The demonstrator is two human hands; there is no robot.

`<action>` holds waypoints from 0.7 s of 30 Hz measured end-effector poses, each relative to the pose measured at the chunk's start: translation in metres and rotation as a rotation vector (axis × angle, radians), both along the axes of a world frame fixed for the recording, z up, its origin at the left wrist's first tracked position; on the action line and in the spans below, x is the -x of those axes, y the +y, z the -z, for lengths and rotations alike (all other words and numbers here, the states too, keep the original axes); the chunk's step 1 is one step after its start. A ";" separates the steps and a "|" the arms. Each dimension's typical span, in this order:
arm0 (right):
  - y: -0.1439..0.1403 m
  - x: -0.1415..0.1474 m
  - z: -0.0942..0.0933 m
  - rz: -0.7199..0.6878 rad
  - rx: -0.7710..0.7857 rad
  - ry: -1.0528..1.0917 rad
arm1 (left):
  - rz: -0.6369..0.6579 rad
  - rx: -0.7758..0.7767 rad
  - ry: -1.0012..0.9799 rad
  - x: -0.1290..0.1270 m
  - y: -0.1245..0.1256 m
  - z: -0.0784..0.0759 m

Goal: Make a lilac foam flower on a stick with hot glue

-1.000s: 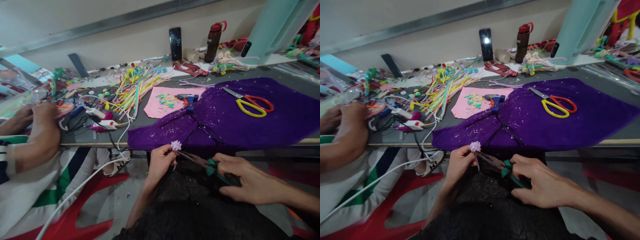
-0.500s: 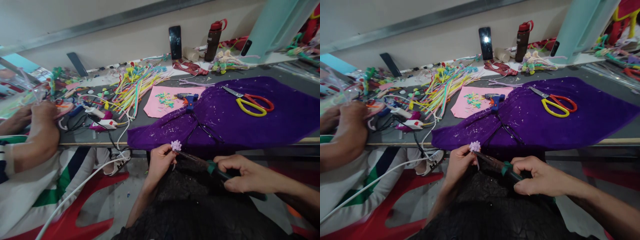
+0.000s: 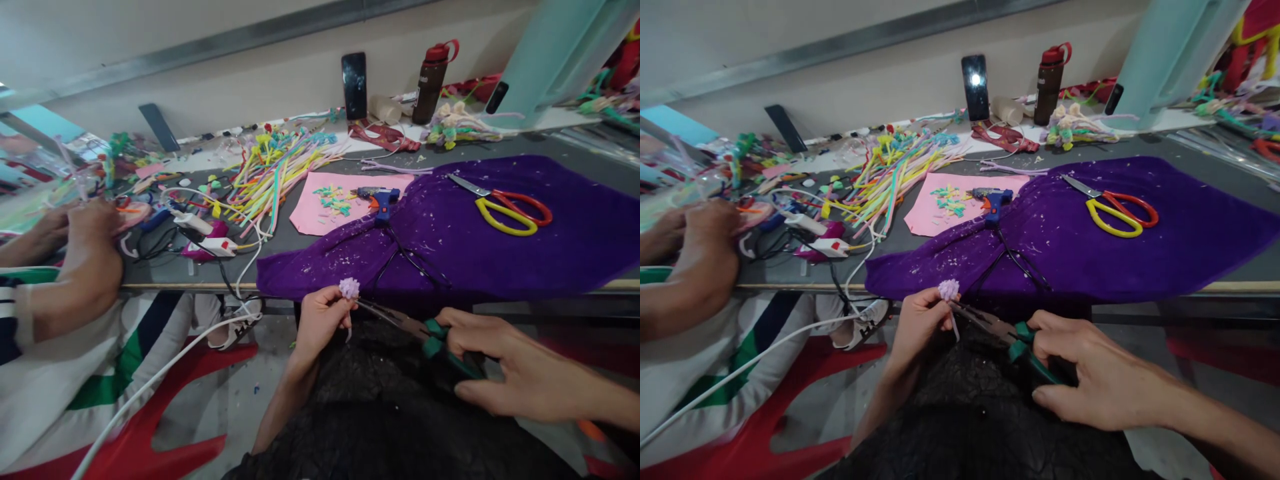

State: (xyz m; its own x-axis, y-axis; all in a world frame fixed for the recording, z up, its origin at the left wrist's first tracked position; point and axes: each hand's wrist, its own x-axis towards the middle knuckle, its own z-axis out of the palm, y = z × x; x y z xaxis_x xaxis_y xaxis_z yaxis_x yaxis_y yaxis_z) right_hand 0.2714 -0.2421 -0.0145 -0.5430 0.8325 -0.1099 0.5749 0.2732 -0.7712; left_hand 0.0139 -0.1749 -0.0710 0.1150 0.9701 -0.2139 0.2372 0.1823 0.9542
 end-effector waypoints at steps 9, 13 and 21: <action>0.005 0.007 0.007 -0.060 0.009 -0.052 | 0.022 -0.096 0.162 -0.003 -0.003 -0.008; 0.005 0.007 0.007 -0.061 0.009 -0.055 | 0.034 -0.126 0.228 -0.005 -0.004 -0.008; 0.006 0.006 0.012 -0.062 0.047 0.028 | 0.059 -0.210 0.300 -0.004 -0.004 -0.004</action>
State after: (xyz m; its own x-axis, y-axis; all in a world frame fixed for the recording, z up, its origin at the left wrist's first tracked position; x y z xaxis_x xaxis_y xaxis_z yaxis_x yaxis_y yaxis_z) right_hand 0.2654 -0.2357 -0.0264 -0.5967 0.7915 -0.1322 0.5358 0.2704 -0.7999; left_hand 0.0183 -0.1788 -0.0666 0.1341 0.9900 -0.0435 0.5165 -0.0323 0.8557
